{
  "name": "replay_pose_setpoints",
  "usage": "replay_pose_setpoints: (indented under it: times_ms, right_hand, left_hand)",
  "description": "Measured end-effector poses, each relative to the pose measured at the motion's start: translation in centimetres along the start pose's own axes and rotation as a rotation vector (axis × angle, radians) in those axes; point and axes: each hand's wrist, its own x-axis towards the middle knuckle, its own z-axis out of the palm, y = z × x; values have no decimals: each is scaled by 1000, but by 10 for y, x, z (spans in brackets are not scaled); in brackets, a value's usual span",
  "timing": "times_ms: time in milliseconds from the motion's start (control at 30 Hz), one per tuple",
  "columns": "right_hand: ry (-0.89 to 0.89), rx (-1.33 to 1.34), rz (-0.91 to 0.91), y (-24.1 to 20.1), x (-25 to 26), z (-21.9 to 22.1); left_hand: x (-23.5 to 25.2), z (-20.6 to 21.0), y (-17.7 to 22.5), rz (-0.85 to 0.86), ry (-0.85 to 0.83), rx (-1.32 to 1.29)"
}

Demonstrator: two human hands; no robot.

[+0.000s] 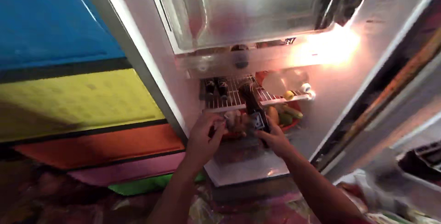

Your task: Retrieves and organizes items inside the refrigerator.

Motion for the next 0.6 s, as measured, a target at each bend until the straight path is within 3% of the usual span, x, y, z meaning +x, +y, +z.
replay_pose_setpoints:
  times_ms: [133,267,400,500,600]
  right_hand:
    - [14,-179,114,-31,79,-1]
    - [62,-361,188,-21,145,8]
    - [75,-561,172,-13,189,17]
    - [113,-695,82,3,210,22]
    - [108,-912,20,-11,203,34]
  left_hand:
    - [19,-18,-9,255,-29,346]
    - [18,-19,-36,388,-95,597]
    - [7,-6,-61,537,47,924]
    - [8,0,-65,574,174,969]
    - [8,-2,-64,607,221,899]
